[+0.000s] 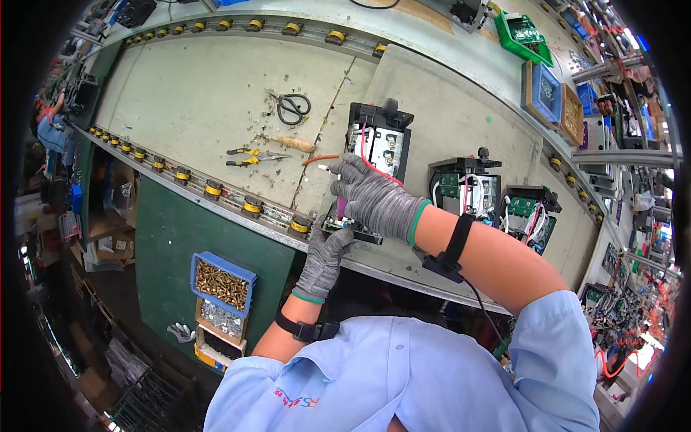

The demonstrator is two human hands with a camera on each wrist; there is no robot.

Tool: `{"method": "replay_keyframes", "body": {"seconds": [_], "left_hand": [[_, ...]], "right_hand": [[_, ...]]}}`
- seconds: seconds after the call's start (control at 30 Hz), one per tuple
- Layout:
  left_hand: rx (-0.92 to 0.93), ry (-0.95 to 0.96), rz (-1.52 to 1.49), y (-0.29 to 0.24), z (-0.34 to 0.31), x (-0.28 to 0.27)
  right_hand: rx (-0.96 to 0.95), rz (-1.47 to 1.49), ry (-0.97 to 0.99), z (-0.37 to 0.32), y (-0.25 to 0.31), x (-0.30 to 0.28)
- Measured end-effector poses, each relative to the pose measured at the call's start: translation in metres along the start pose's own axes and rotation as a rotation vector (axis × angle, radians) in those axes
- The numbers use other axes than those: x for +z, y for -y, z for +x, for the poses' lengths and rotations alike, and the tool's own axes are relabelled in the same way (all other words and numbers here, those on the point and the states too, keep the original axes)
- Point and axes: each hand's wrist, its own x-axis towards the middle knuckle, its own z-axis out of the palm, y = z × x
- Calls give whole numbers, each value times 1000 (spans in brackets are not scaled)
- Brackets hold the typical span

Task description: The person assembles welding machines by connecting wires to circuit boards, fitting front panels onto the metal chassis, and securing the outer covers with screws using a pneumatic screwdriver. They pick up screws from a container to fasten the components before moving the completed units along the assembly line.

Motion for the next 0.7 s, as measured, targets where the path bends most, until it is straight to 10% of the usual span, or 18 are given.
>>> {"method": "replay_keyframes", "body": {"seconds": [0.7], "left_hand": [[27,1,4,4,-1,-5]], "right_hand": [[-19,29,-21,11,2,9]]}}
